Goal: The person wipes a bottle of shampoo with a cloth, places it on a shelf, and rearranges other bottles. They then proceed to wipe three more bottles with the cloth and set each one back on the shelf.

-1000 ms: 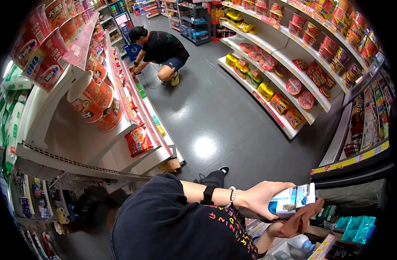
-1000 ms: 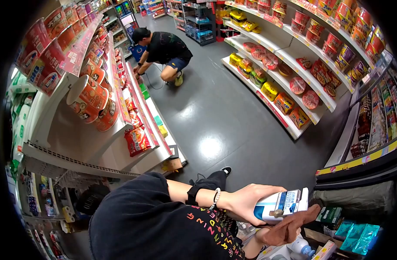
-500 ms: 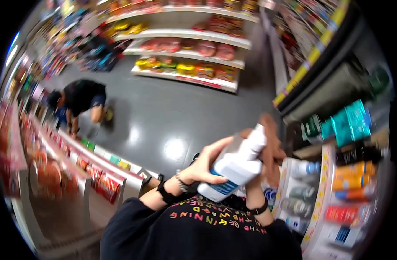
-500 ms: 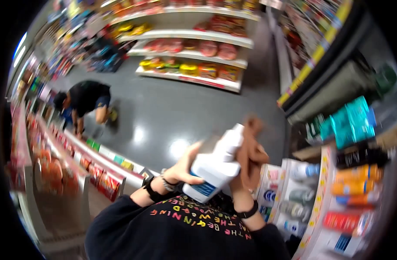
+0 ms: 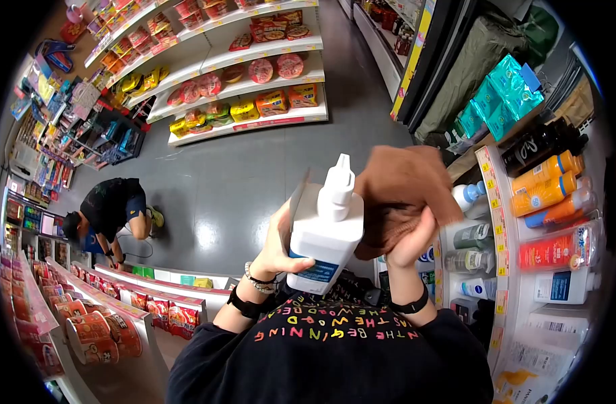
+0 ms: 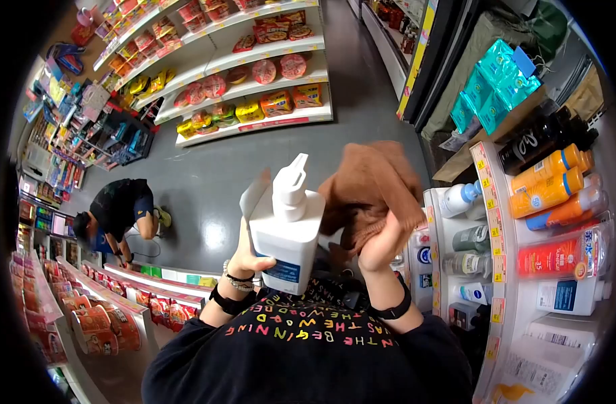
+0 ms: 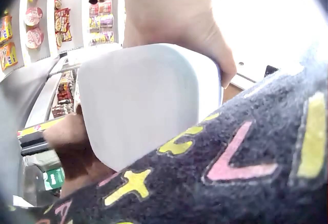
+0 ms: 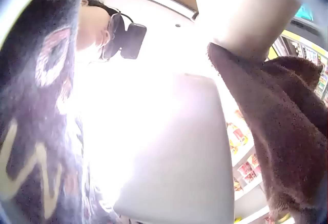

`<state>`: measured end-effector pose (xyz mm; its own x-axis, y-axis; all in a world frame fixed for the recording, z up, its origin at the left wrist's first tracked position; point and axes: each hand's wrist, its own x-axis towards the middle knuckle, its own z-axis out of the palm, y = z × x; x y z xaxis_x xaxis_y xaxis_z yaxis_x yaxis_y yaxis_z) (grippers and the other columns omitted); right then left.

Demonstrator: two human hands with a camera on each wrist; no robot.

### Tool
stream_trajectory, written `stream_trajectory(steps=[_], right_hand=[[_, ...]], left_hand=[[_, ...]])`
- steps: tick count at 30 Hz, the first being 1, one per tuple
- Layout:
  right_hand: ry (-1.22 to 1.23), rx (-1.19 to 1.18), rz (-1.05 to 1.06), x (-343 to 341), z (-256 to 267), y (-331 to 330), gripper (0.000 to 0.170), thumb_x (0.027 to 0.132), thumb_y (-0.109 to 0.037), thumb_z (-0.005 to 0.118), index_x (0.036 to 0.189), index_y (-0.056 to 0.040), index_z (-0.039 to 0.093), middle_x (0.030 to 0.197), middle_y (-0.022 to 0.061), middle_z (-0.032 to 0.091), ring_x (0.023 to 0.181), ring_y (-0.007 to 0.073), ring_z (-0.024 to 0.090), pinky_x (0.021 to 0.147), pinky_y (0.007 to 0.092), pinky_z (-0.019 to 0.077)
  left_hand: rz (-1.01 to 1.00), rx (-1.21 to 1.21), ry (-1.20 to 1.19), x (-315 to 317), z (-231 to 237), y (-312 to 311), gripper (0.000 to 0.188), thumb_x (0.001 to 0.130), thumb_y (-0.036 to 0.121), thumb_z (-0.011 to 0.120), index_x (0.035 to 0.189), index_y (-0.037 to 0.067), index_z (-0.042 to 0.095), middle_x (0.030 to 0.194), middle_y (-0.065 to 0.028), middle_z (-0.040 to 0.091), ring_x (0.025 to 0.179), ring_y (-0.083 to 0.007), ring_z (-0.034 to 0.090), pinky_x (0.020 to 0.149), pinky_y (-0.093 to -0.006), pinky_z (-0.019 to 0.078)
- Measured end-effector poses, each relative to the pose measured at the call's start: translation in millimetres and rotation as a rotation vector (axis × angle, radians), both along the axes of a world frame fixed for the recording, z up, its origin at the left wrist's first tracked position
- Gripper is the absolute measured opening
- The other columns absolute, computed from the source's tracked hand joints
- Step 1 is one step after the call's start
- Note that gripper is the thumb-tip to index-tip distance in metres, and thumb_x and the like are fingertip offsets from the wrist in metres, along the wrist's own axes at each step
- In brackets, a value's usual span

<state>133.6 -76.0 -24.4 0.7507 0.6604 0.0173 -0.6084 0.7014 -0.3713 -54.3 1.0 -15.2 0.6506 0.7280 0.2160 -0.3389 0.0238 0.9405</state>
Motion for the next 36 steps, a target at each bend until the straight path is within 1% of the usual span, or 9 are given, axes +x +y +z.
stream_trajectory(steps=[2,4,5,7,9,15,20,32,36], right_hand=[[-0.423,-0.191,-0.147,-1.7,-16.4,-16.3,0.046,0.096,-0.029,0.032,0.132,-0.0006,0.036,0.127,0.0122,0.047,0.116,0.0245,0.048,0.099,0.0388,0.0396],[-1.554,-0.795,0.157,4.7,-56.5,-41.7,0.045,0.093,-0.020,0.042,0.132,0.0020,0.038,0.134,0.0129,0.041,0.123,0.0204,0.042,0.104,0.0345,0.0332],[-0.774,-0.449,0.453,-4.1,-16.0,-32.9,0.051,0.088,-0.019,0.056,0.132,0.0010,0.039,0.131,0.0129,0.044,0.121,0.0208,0.045,0.104,0.0336,0.0332],[-1.616,-0.308,0.081,1.1,14.3,-42.9,0.056,0.078,-0.013,0.066,0.126,0.0035,0.044,0.124,0.0159,0.051,0.115,0.0272,0.050,0.101,0.0376,0.0353],[-1.736,-0.215,-0.182,-18.1,37.7,-27.2,0.053,0.071,-0.009,0.067,0.118,0.0063,0.049,0.114,0.0189,0.056,0.110,0.0341,0.052,0.097,0.0423,0.0367],[-1.793,-0.354,-0.138,-26.7,53.0,-18.5,0.047,0.065,-0.002,0.060,0.111,0.0049,0.050,0.108,0.0162,0.057,0.104,0.0336,0.052,0.090,0.0430,0.0361],[-1.988,-0.511,-0.167,-33.6,69.0,-20.3,0.038,0.065,-0.004,0.061,0.100,0.0037,0.051,0.109,0.0160,0.060,0.099,0.0284,0.054,0.084,0.0382,0.0390],[-2.151,-0.738,-0.264,-38.9,56.8,10.7,0.033,0.067,-0.009,0.067,0.094,0.0018,0.052,0.081,0.0104,0.058,0.089,0.0250,0.053,0.078,0.0361,0.0379],[-1.994,-0.611,-0.136,-23.2,67.4,-11.4,0.039,0.068,0.000,0.062,0.105,0.0042,0.049,0.099,0.0182,0.053,0.092,0.0352,0.049,0.081,0.0417,0.0379]], left_hand=[[0.002,0.020,0.059,1.2,-0.9,0.3,0.105,0.052,0.033,0.080,0.136,-0.007,0.030,0.127,-0.0142,0.047,0.120,-0.0217,0.044,0.103,-0.0326,0.0310],[0.009,0.065,0.096,3.5,-3.8,-0.4,0.100,0.055,0.028,0.080,0.135,-0.007,0.032,0.129,-0.0152,0.047,0.122,-0.0218,0.043,0.104,-0.0329,0.0307],[0.005,0.064,0.096,5.5,-6.5,0.0,0.100,0.055,0.028,0.080,0.135,-0.007,0.032,0.129,-0.0152,0.047,0.122,-0.0218,0.043,0.104,-0.0329,0.0307],[0.050,0.174,0.137,9.7,-10.9,-0.1,0.098,0.056,0.025,0.081,0.135,-0.008,0.032,0.130,-0.0152,0.046,0.122,-0.0214,0.043,0.104,-0.0333,0.0309],[0.141,-0.115,0.150,15.7,-7.9,-13.6,0.094,0.057,0.021,0.084,0.133,-0.006,0.036,0.126,-0.0136,0.050,0.117,-0.0194,0.049,0.100,-0.0335,0.0381],[0.304,0.329,0.339,23.0,-6.9,-13.1,0.072,0.065,0.019,0.082,0.123,-0.002,0.046,0.111,-0.0115,0.058,0.101,-0.0163,0.057,0.087,-0.0310,0.0473],[0.435,0.806,0.367,22.5,-10.7,-5.6,0.058,0.061,0.023,0.080,0.109,0.001,0.057,0.101,-0.0147,0.061,0.093,-0.0292,0.062,0.081,-0.0336,0.0499],[0.497,0.819,0.611,32.5,-31.2,-15.7,0.053,0.060,0.020,0.076,0.105,0.000,0.058,0.083,-0.0145,0.063,0.072,-0.0297,0.062,0.064,-0.0335,0.0489],[0.524,0.716,0.352,35.1,-25.8,-8.7,0.062,0.056,0.020,0.079,0.110,-0.001,0.056,0.093,-0.0141,0.064,0.084,-0.0278,0.065,0.074,-0.0338,0.0508]])
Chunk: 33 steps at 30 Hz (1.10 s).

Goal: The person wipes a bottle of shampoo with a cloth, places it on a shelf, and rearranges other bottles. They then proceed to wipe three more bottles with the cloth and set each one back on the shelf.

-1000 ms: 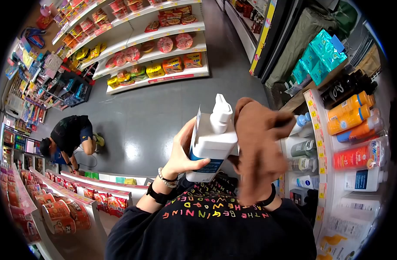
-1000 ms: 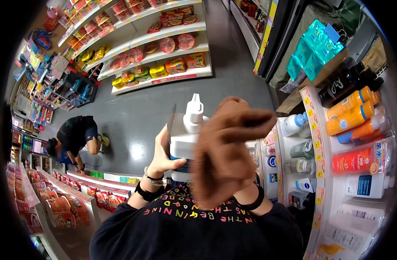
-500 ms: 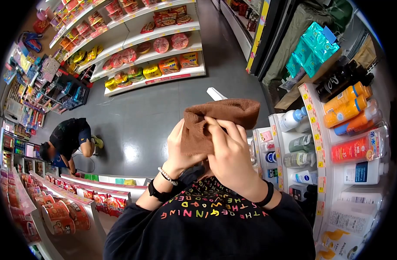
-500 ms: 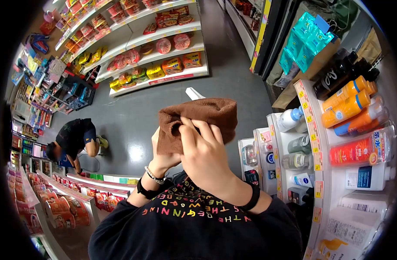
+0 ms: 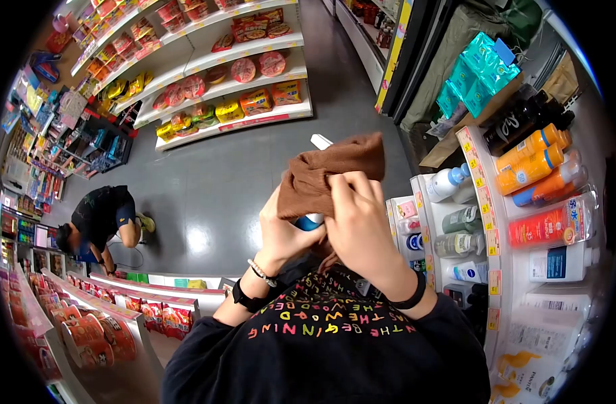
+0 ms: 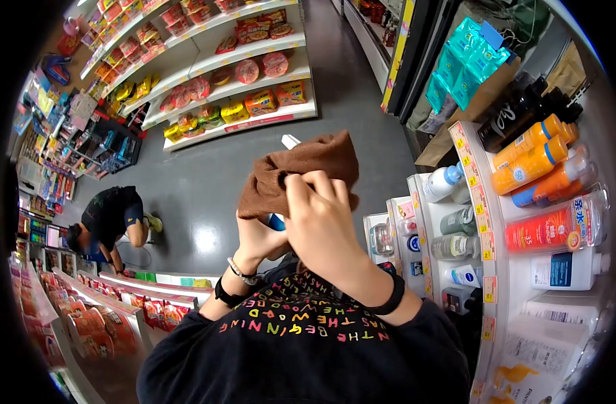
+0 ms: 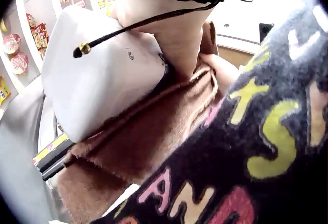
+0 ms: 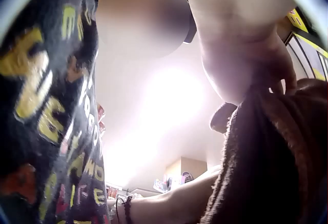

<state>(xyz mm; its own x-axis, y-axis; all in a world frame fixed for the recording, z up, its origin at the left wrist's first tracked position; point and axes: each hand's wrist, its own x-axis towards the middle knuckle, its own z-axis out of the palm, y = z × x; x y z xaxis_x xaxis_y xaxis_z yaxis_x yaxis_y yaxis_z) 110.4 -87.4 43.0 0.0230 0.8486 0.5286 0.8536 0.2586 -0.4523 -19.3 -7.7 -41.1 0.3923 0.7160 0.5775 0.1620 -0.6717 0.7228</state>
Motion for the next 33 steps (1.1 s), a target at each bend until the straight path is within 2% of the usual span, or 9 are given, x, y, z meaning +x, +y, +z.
stream_trajectory(steps=[1,9,11,13,21,25,30,32,33], right_hand=[[0.031,0.024,-0.018,4.4,-2.9,-1.5,0.038,0.065,-0.004,0.063,0.100,0.0031,0.052,0.083,0.0111,0.057,0.093,0.0261,0.051,0.079,0.0375,0.0367],[0.292,0.105,-0.053,49.7,-50.8,-20.4,0.044,0.070,0.000,0.054,0.111,0.0113,0.044,0.098,0.0250,0.050,0.089,0.0430,0.048,0.081,0.0456,0.0389],[0.525,0.035,-0.174,64.4,-63.4,-19.5,0.040,0.077,-0.001,0.051,0.115,0.0110,0.044,0.099,0.0236,0.055,0.091,0.0393,0.054,0.081,0.0414,0.0425],[0.754,0.013,-0.152,72.6,-60.3,-26.0,0.031,0.089,0.000,0.038,0.118,0.0053,0.048,0.104,0.0171,0.062,0.097,0.0209,0.060,0.086,0.0285,0.0441],[1.413,0.426,-0.160,79.1,-72.0,-36.0,0.034,0.096,-0.012,0.037,0.125,0.0050,0.044,0.111,0.0133,0.058,0.099,0.0184,0.057,0.089,0.0305,0.0446],[1.471,0.311,0.277,78.8,-65.3,-37.4,0.045,0.094,-0.025,0.043,0.130,0.0026,0.038,0.120,0.0130,0.053,0.103,0.0188,0.057,0.090,0.0329,0.0459],[1.540,-0.108,0.299,77.1,-86.5,-27.6,0.043,0.092,-0.022,0.047,0.126,0.0036,0.043,0.116,0.0102,0.055,0.105,0.0153,0.054,0.091,0.0282,0.0430],[1.279,-0.150,0.471,69.9,-73.8,-31.3,0.057,0.091,-0.031,0.053,0.133,0.0015,0.034,0.132,0.0136,0.045,0.121,0.0205,0.046,0.103,0.0344,0.0362],[1.055,0.043,0.422,61.7,-53.1,-32.8,0.044,0.086,-0.025,0.062,0.118,0.0004,0.046,0.117,0.0113,0.052,0.107,0.0155,0.052,0.095,0.0295,0.0410]], left_hand=[[0.008,-0.027,-0.002,-1.2,2.4,0.8,0.066,0.055,0.020,0.079,0.112,-0.002,0.055,0.096,-0.0150,0.064,0.086,-0.0282,0.065,0.076,-0.0344,0.0508],[-0.001,-0.121,-0.032,-1.1,6.1,-1.4,0.083,0.054,0.021,0.080,0.125,-0.005,0.045,0.107,-0.0191,0.061,0.100,-0.0247,0.062,0.088,-0.0324,0.0469],[-0.079,-0.191,-0.109,-2.7,9.3,0.4,0.085,0.053,0.016,0.080,0.127,-0.007,0.042,0.107,-0.0169,0.060,0.101,-0.0201,0.059,0.090,-0.0312,0.0452],[-0.129,-0.168,-0.113,-4.6,17.8,2.5,0.088,0.053,0.016,0.080,0.128,-0.008,0.040,0.110,-0.0166,0.059,0.104,-0.0201,0.057,0.092,-0.0314,0.0435],[-0.357,-0.324,-0.150,-6.2,18.2,-0.4,0.097,0.053,0.021,0.081,0.133,-0.008,0.034,0.122,-0.0164,0.052,0.113,-0.0210,0.052,0.098,-0.0325,0.0385],[-0.531,-0.455,-0.161,-8.6,18.1,-1.7,0.101,0.052,0.025,0.082,0.134,-0.009,0.032,0.128,-0.0157,0.047,0.121,-0.0217,0.045,0.104,-0.0337,0.0310],[-0.622,-0.675,-0.164,-10.7,18.8,-9.4,0.103,0.048,0.034,0.080,0.131,-0.008,0.037,0.124,-0.0146,0.050,0.114,-0.0211,0.049,0.099,-0.0317,0.0355],[-0.613,-0.814,-0.112,-18.9,20.0,-12.1,0.098,0.048,0.038,0.079,0.127,-0.006,0.041,0.117,-0.0134,0.055,0.105,-0.0207,0.054,0.094,-0.0319,0.0407],[-0.649,-0.854,-0.132,-20.4,20.1,-11.4,0.098,0.048,0.037,0.080,0.127,-0.006,0.040,0.114,-0.0126,0.056,0.104,-0.0211,0.056,0.093,-0.0324,0.0417]])
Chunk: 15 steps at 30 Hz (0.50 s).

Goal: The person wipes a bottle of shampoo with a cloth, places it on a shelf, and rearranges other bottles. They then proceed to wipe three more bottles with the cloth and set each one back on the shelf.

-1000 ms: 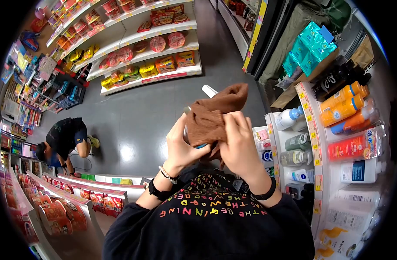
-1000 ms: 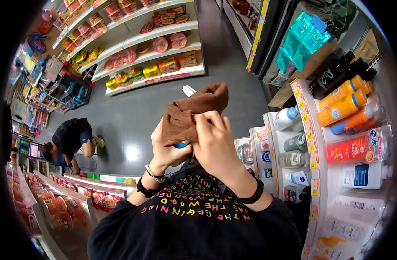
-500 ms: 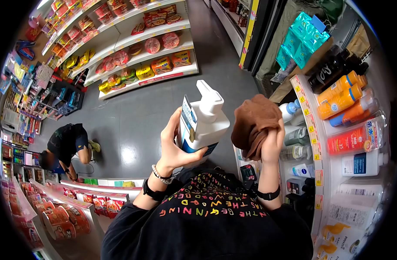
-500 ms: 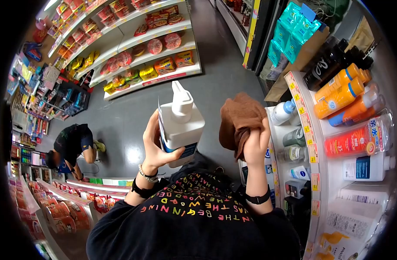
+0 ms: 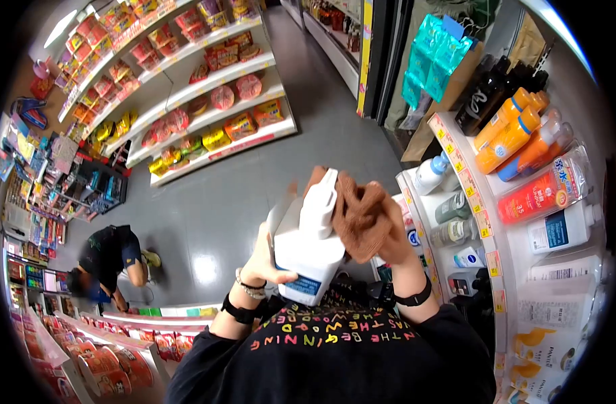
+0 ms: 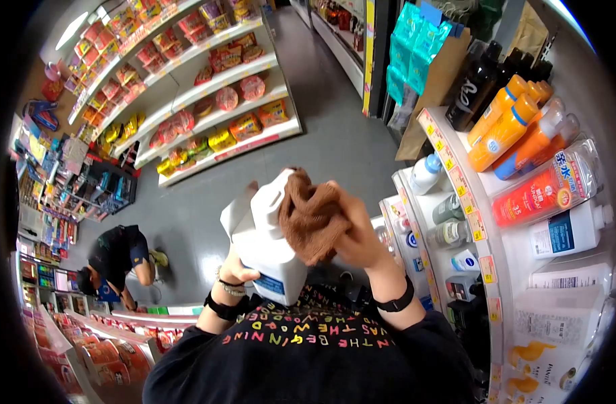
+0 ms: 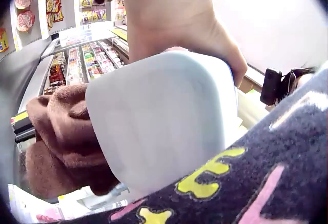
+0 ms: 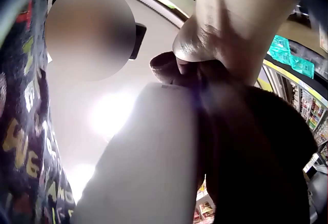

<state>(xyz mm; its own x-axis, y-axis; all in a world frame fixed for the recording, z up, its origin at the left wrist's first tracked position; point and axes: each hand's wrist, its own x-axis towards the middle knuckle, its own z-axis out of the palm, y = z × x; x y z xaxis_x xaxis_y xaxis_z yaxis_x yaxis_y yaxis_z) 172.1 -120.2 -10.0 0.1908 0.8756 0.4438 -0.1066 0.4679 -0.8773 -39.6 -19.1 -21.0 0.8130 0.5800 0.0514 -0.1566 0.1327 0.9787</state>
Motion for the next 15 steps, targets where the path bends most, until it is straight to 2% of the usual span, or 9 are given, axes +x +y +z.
stream_trajectory(steps=[2,3,4,8,10,12,13,15], right_hand=[[-0.117,0.015,0.005,-1.6,16.6,5.4,0.033,0.076,-0.015,0.058,0.102,0.0023,0.050,0.093,0.0070,0.054,0.085,0.0108,0.050,0.078,0.0245,0.0423],[-0.121,0.014,-0.006,-3.6,16.1,6.6,0.034,0.072,-0.014,0.063,0.099,0.0014,0.051,0.089,0.0068,0.054,0.083,0.0099,0.050,0.076,0.0250,0.0427],[-0.163,-0.029,0.020,-3.3,24.9,4.8,0.036,0.071,-0.008,0.074,0.093,-0.0047,0.046,0.092,0.0019,0.048,0.084,0.0093,0.048,0.079,0.0226,0.0397],[-0.115,-0.065,-0.055,-14.0,29.8,2.6,0.045,0.070,-0.009,0.076,0.100,-0.0063,0.042,0.089,0.0004,0.045,0.082,0.0088,0.047,0.077,0.0225,0.0391],[-0.134,-0.069,-0.104,-19.1,28.9,-1.2,0.049,0.069,-0.009,0.077,0.102,-0.0066,0.040,0.088,0.0000,0.044,0.081,0.0084,0.046,0.075,0.0218,0.0387],[0.002,-0.158,-0.218,-24.2,26.2,-2.5,0.061,0.065,-0.012,0.083,0.105,-0.0042,0.038,0.088,0.0035,0.049,0.081,0.0091,0.048,0.072,0.0225,0.0414],[-0.102,-0.135,-0.311,-21.4,19.7,0.0,0.063,0.066,-0.011,0.082,0.107,-0.0033,0.036,0.085,0.0018,0.043,0.078,0.0081,0.044,0.070,0.0214,0.0401],[-0.009,-0.148,-0.332,-21.4,17.0,2.4,0.065,0.064,-0.011,0.083,0.108,-0.0043,0.035,0.086,0.0008,0.042,0.079,0.0078,0.042,0.070,0.0210,0.0392]], left_hand=[[-0.035,0.054,-0.162,3.2,-11.3,6.9,0.100,0.049,0.036,0.080,0.129,-0.006,0.037,0.114,-0.0127,0.056,0.105,-0.0215,0.056,0.094,-0.0330,0.0416],[-0.007,0.036,-0.188,5.2,-13.2,6.2,0.101,0.049,0.036,0.080,0.130,-0.005,0.036,0.114,-0.0126,0.056,0.105,-0.0211,0.056,0.095,-0.0330,0.0414],[0.022,0.014,-0.213,6.0,-13.9,4.7,0.101,0.049,0.036,0.080,0.130,-0.005,0.035,0.113,-0.0125,0.057,0.106,-0.0208,0.055,0.095,-0.0331,0.0411],[-0.047,0.035,-0.101,3.7,-4.5,6.7,0.095,0.049,0.034,0.081,0.126,-0.005,0.041,0.118,-0.0129,0.054,0.113,-0.0203,0.050,0.097,-0.0326,0.0390],[-0.099,0.130,-0.028,6.9,4.8,7.0,0.093,0.053,0.024,0.082,0.129,-0.006,0.040,0.124,-0.0128,0.051,0.113,-0.0189,0.050,0.098,-0.0316,0.0376],[-0.030,0.283,-0.034,15.0,6.6,1.0,0.095,0.055,0.020,0.081,0.134,-0.007,0.035,0.126,-0.0131,0.050,0.116,-0.0188,0.048,0.101,-0.0314,0.0353],[-0.017,0.348,-0.020,17.0,7.1,-2.0,0.096,0.055,0.017,0.082,0.135,-0.008,0.034,0.127,-0.0139,0.050,0.119,-0.0187,0.046,0.102,-0.0316,0.0342],[0.018,0.441,0.004,22.2,6.9,-5.8,0.094,0.056,0.017,0.082,0.133,-0.008,0.036,0.125,-0.0148,0.052,0.117,-0.0175,0.048,0.101,-0.0311,0.0357]])
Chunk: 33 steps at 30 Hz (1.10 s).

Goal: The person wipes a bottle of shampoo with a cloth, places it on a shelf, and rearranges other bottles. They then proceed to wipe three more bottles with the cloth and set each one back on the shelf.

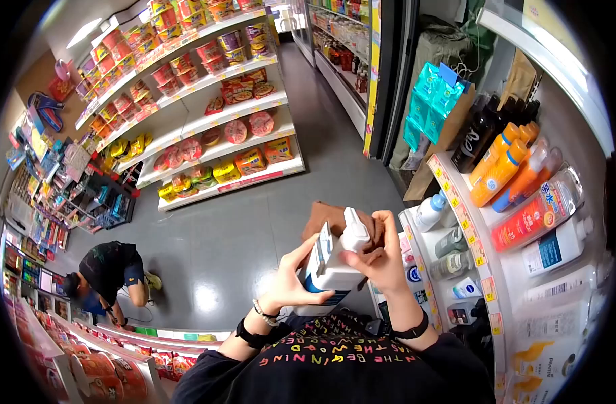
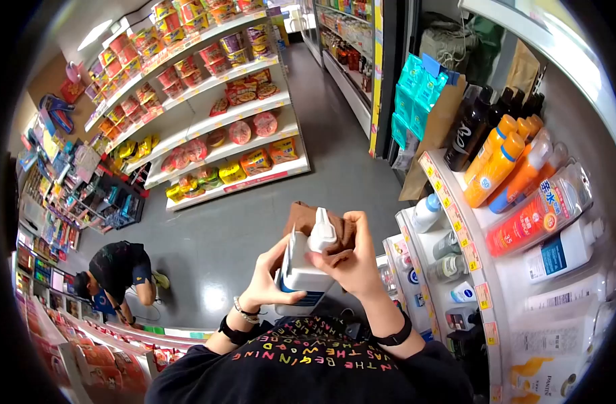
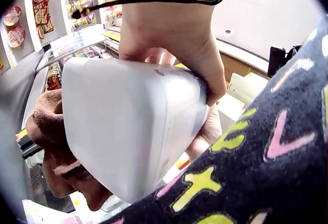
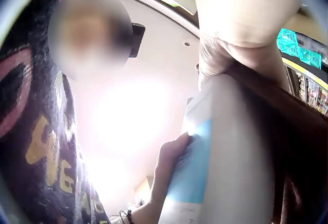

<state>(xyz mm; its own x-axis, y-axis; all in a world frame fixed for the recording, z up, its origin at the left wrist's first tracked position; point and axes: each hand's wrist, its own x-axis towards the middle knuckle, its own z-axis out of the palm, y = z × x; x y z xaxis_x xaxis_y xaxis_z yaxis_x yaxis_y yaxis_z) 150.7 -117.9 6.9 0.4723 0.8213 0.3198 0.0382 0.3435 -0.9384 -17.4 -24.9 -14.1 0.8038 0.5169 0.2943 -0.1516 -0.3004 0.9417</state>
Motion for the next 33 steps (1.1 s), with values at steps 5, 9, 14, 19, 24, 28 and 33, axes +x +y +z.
stream_trajectory(steps=[5,9,14,19,24,28,33], right_hand=[[0.045,0.041,-0.014,2.8,-10.2,-1.2,0.067,0.062,-0.011,0.083,0.108,-0.0062,0.035,0.090,0.0011,0.044,0.083,0.0081,0.044,0.073,0.0210,0.0395],[0.086,0.145,-0.079,2.1,-8.2,-4.6,0.066,0.061,-0.011,0.081,0.108,-0.0075,0.034,0.089,0.0010,0.041,0.082,0.0087,0.043,0.073,0.0212,0.0385],[-0.028,0.181,-0.389,-1.3,-9.6,-9.5,0.072,0.061,-0.017,0.080,0.113,-0.0067,0.031,0.090,0.0021,0.035,0.083,0.0114,0.038,0.077,0.0243,0.0349],[-0.278,0.129,-0.304,-8.1,2.8,-16.0,0.074,0.057,-0.015,0.084,0.109,-0.0093,0.031,0.099,0.0039,0.037,0.088,0.0137,0.043,0.082,0.0260,0.0370],[-0.246,0.093,-0.108,-7.9,7.4,-20.5,0.061,0.064,-0.011,0.077,0.107,-0.0063,0.034,0.100,0.0073,0.044,0.093,0.0149,0.045,0.086,0.0304,0.0379],[-0.145,0.077,-0.089,-5.0,18.6,-23.3,0.052,0.077,-0.038,0.062,0.104,0.0000,0.039,0.095,0.0099,0.045,0.090,0.0173,0.045,0.086,0.0326,0.0356],[-0.437,0.109,-0.125,11.8,1.6,-12.3,0.045,0.086,-0.032,0.039,0.088,0.0063,0.062,0.102,0.0160,0.051,0.100,0.0256,0.045,0.087,0.0392,0.0348]], left_hand=[[0.025,0.163,-0.004,4.6,4.9,-5.8,0.089,0.057,0.018,0.082,0.132,-0.004,0.040,0.122,-0.0162,0.054,0.115,-0.0202,0.052,0.098,-0.0317,0.0391],[0.026,0.245,-0.040,10.0,12.9,-8.4,0.089,0.058,0.019,0.081,0.133,-0.003,0.039,0.123,-0.0175,0.053,0.115,-0.0255,0.053,0.098,-0.0337,0.0399],[0.405,0.569,-0.049,25.6,5.3,-25.2,0.092,0.054,0.031,0.085,0.129,0.002,0.042,0.120,-0.0191,0.052,0.111,-0.0337,0.053,0.093,-0.0401,0.0441],[0.371,0.614,-0.060,31.0,-3.7,-13.8,0.094,0.052,0.030,0.084,0.129,-0.002,0.041,0.123,-0.0218,0.051,0.107,-0.0349,0.056,0.089,-0.0378,0.0484],[0.255,0.338,-0.090,18.5,-14.7,-17.8,0.098,0.051,0.036,0.084,0.128,-0.005,0.040,0.119,-0.0209,0.055,0.105,-0.0315,0.059,0.089,-0.0362,0.0483],[0.051,0.294,-0.117,12.4,-18.4,-14.3,0.091,0.051,0.041,0.083,0.121,-0.004,0.046,0.113,-0.0190,0.058,0.102,-0.0293,0.061,0.088,-0.0355,0.0477],[-0.235,-0.095,-0.139,7.0,-15.5,-14.6,0.090,0.051,0.043,0.084,0.119,-0.003,0.046,0.109,-0.0128,0.059,0.101,-0.0204,0.057,0.090,-0.0330,0.0445]])
